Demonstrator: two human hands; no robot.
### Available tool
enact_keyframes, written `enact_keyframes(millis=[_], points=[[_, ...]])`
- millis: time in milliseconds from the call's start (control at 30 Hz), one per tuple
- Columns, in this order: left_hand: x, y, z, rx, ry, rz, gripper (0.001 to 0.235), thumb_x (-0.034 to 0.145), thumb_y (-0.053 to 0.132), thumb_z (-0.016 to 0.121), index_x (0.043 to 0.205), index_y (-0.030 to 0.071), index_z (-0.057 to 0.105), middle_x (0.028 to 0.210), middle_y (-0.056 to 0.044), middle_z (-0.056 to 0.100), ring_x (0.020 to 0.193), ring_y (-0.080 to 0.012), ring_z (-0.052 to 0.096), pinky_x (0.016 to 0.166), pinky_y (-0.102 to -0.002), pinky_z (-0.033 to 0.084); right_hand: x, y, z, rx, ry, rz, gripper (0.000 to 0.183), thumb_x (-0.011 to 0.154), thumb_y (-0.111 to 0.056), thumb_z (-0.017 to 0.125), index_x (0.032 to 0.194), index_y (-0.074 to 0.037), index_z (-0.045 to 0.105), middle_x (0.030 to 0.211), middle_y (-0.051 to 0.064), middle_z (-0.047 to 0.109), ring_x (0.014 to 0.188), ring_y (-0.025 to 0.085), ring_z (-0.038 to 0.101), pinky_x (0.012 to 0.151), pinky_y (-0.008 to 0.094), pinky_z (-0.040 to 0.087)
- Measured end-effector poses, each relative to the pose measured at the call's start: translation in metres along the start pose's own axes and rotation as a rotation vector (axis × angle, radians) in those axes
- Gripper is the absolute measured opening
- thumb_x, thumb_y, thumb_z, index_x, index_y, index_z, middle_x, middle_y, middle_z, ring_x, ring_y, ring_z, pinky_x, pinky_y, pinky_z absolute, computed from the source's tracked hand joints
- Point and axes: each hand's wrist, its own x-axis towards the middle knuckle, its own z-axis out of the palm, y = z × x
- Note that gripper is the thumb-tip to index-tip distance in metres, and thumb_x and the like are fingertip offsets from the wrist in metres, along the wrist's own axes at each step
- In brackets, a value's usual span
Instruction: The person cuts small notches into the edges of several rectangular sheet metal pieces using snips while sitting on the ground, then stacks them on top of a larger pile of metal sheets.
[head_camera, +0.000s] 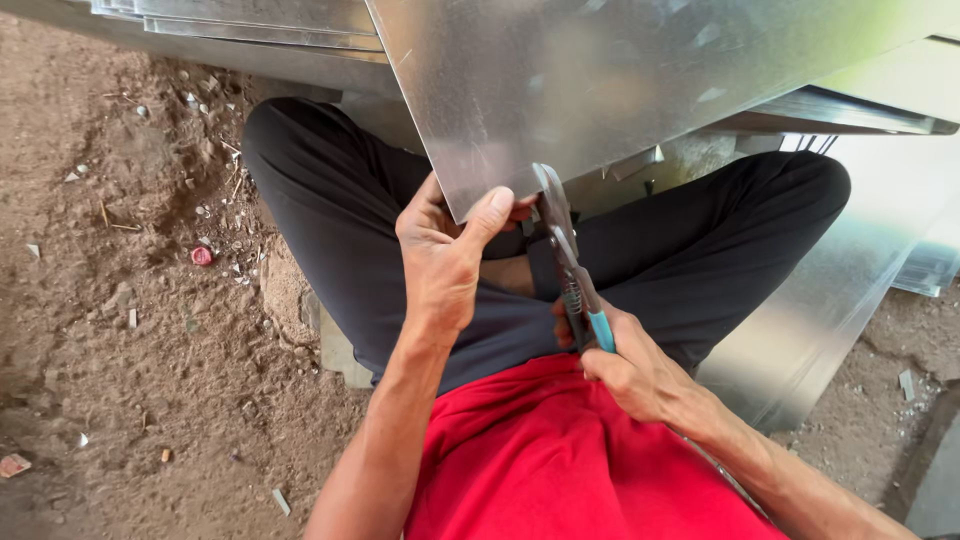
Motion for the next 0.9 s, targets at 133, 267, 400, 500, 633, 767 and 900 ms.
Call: enact_keyframes(millis=[133, 267, 400, 500, 633, 767, 900], points=[[0.002, 0.005, 0.003, -0.106, -0.014, -0.026, 0.025, 0.097, 0.009, 0.074, 0.119, 0.000, 0.067, 0.108, -0.009, 0.075, 0.095, -0.0185, 0.074, 0.089, -0.035, 0.063, -0.001, -0.014, 0.004, -0.095, 0.041, 0.032, 0.060, 0.069, -0.008, 0.050, 0.129, -0.003, 0.052, 0.098, 0.011, 0.066, 0.073, 0.021, 0.060, 0.066, 0.034, 0.054], [0.006, 0.013, 0.004, -0.086, -0.027, -0.056, 0.022, 0.098, 0.008, 0.075, 0.118, 0.000, 0.068, 0.107, -0.011, 0.075, 0.097, -0.0188, 0.074, 0.091, -0.036, 0.063, 0.000, -0.013, -0.001, -0.136, 0.074, -0.041, 0.039, 0.067, -0.007, 0.052, 0.105, -0.001, 0.059, 0.082, 0.011, 0.062, 0.072, 0.018, 0.059, 0.065, 0.033, 0.051], [0.032, 0.022, -0.006, 0.072, 0.060, 0.000, 0.019, 0.105, 0.018, 0.071, 0.095, 0.004, 0.064, 0.088, 0.004, 0.058, 0.079, -0.0057, 0.052, 0.074, -0.023, 0.047, 0.006, -0.006, -0.004, -0.233, 0.123, -0.076, 0.020, 0.069, -0.006, 0.053, 0.087, -0.002, 0.061, 0.068, 0.005, 0.062, 0.061, 0.016, 0.057, 0.058, 0.033, 0.048], [0.063, 0.013, 0.002, 0.202, 0.182, 0.102, 0.048, 0.113, 0.030, 0.064, 0.075, 0.006, 0.047, 0.073, 0.007, 0.038, 0.066, -0.0046, 0.030, 0.061, -0.024, 0.026, 0.005, -0.004, -0.002, -0.232, 0.157, -0.036, 0.013, 0.072, -0.006, 0.054, 0.083, -0.002, 0.062, 0.060, 0.004, 0.060, 0.055, 0.017, 0.056, 0.054, 0.034, 0.046], [0.056, 0.005, -0.016, 0.321, 0.230, 0.311, 0.057, 0.114, 0.034, 0.061, 0.067, 0.007, 0.043, 0.069, 0.009, 0.035, 0.064, -0.0040, 0.026, 0.061, -0.028, 0.020, 0.013, -0.006, -0.004, -0.266, 0.165, -0.069, 0.011, 0.075, -0.008, 0.057, 0.083, -0.003, 0.062, 0.058, 0.003, 0.057, 0.055, 0.016, 0.053, 0.053, 0.034, 0.045], [0.009, -0.026, -0.020, 0.156, 0.237, 0.278, 0.058, 0.117, 0.032, 0.060, 0.065, 0.008, 0.055, 0.067, 0.008, 0.052, 0.061, 0.0030, 0.038, 0.058, -0.018, 0.028, 0.010, 0.009, -0.040, -0.165, -0.065, 0.007, 0.028, 0.069, -0.010, 0.059, 0.095, -0.004, 0.065, 0.073, 0.005, 0.061, 0.067, 0.015, 0.057, 0.061, 0.032, 0.050], [0.002, -0.053, 0.026, 0.019, 0.069, 0.062, 0.028, 0.109, 0.027, 0.064, 0.090, 0.006, 0.066, 0.083, 0.001, 0.069, 0.070, -0.0031, 0.059, 0.061, -0.020, 0.047, -0.029, 0.045, -0.052, -0.035, 0.122, 0.096, 0.045, 0.071, -0.014, 0.057, 0.115, -0.003, 0.061, 0.089, 0.011, 0.068, 0.079, 0.019, 0.061, 0.073, 0.031, 0.052]])
